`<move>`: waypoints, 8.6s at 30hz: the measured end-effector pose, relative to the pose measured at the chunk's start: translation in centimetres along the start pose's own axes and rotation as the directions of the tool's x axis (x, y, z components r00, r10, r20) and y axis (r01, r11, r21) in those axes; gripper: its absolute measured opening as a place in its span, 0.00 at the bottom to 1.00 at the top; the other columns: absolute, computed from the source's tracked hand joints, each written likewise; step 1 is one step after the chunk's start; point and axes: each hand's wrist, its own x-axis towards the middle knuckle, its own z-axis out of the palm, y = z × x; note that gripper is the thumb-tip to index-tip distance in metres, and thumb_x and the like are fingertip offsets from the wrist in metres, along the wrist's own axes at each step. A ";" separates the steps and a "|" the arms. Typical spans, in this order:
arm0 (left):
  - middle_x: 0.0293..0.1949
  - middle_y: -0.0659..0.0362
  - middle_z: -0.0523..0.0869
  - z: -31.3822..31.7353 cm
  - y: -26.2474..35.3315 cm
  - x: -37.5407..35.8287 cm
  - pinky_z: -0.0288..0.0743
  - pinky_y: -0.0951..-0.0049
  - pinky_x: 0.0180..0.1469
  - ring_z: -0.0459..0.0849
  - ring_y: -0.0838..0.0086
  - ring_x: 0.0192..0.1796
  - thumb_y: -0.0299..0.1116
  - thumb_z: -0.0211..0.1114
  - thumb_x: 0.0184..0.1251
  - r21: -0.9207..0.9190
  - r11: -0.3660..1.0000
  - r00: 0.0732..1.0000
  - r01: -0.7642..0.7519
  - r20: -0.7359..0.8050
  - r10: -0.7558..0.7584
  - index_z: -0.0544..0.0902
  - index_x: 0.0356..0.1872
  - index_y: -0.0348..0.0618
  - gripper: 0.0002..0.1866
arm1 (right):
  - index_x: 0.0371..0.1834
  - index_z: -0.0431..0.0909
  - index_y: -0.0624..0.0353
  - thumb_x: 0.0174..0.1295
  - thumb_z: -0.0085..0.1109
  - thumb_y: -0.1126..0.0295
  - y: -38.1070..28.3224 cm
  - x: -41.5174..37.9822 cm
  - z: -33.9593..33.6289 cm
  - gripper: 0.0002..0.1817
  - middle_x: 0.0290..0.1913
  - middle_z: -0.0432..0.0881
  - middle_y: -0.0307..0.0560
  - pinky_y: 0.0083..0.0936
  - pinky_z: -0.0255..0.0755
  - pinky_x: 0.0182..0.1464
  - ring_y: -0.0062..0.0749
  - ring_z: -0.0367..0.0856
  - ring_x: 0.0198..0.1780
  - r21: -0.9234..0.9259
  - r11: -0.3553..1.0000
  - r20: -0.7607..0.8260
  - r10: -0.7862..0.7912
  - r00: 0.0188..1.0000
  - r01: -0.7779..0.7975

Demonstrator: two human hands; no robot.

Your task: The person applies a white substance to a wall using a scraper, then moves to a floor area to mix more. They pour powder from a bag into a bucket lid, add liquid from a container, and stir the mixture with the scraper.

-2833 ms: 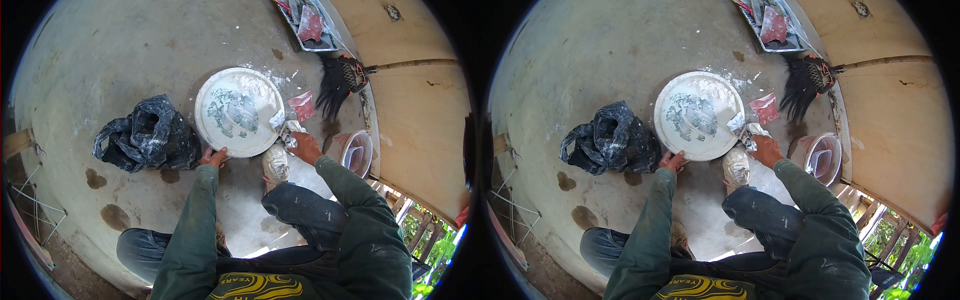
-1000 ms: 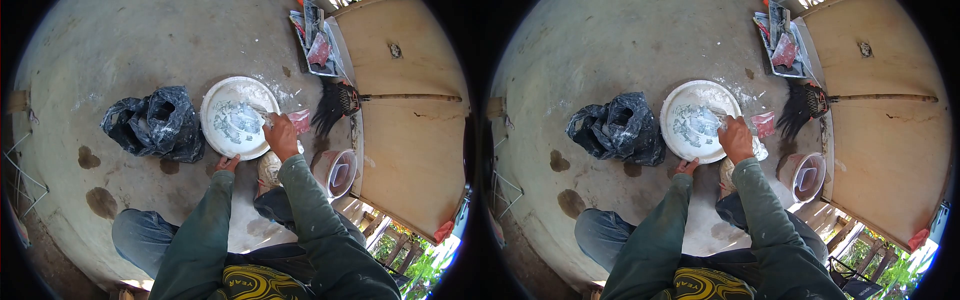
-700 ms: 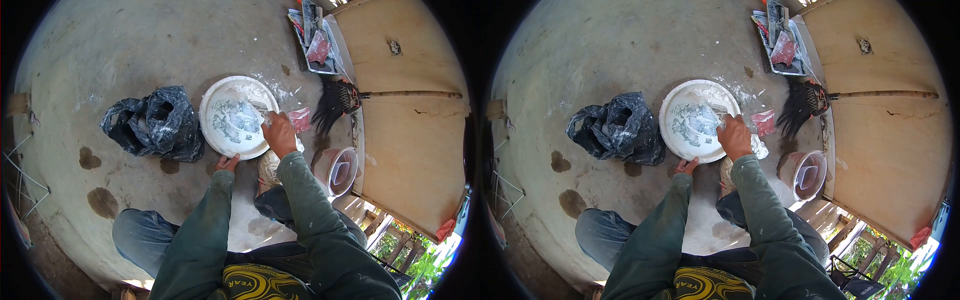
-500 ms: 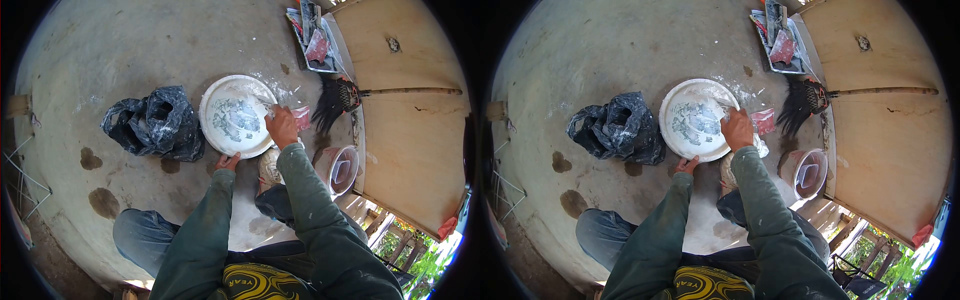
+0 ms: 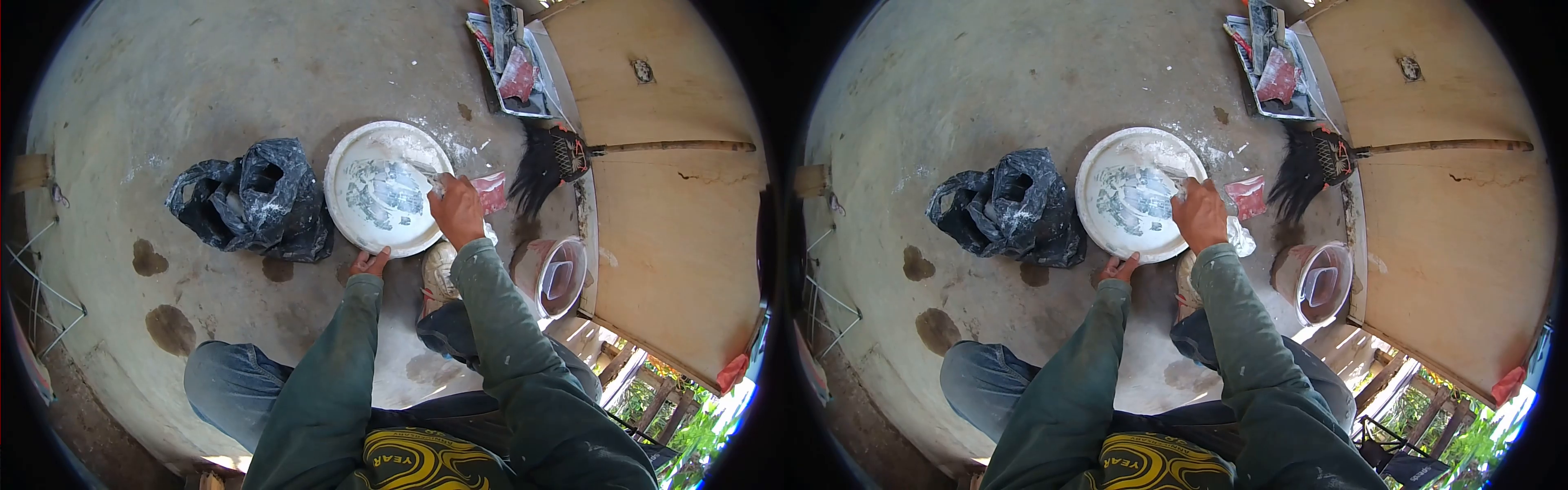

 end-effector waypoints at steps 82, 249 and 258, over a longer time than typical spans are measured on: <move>0.54 0.48 0.82 -0.4 0.1 0.3 0.71 0.76 0.56 0.81 0.70 0.52 0.34 0.78 0.54 0.012 0.998 0.998 0.067 -0.008 -0.067 0.73 0.60 0.24 0.36 | 0.41 0.81 0.66 0.55 0.64 0.64 -3.3 4.2 0.3 0.16 0.44 0.80 0.67 0.45 0.78 0.48 0.59 0.83 0.46 -0.096 0.994 0.061 -0.047 0.997 0.052; 0.55 0.48 0.82 0.0 -0.4 0.9 0.75 0.75 0.55 0.83 0.69 0.51 0.32 0.74 0.58 -0.070 0.993 0.995 0.096 0.025 -0.095 0.72 0.63 0.28 0.33 | 0.44 0.83 0.61 0.57 0.59 0.66 -5.4 8.6 -0.9 0.14 0.42 0.84 0.62 0.45 0.75 0.53 0.55 0.83 0.46 -0.126 0.941 0.175 -0.291 0.941 0.315; 0.54 0.48 0.83 0.2 0.0 0.5 0.75 0.75 0.54 0.83 0.70 0.50 0.33 0.74 0.58 -0.062 0.995 0.997 0.083 0.012 -0.083 0.72 0.63 0.30 0.33 | 0.42 0.83 0.61 0.57 0.59 0.67 -2.9 6.4 -1.1 0.13 0.39 0.83 0.65 0.46 0.75 0.51 0.58 0.83 0.44 -0.101 0.961 0.125 -0.243 0.962 0.256</move>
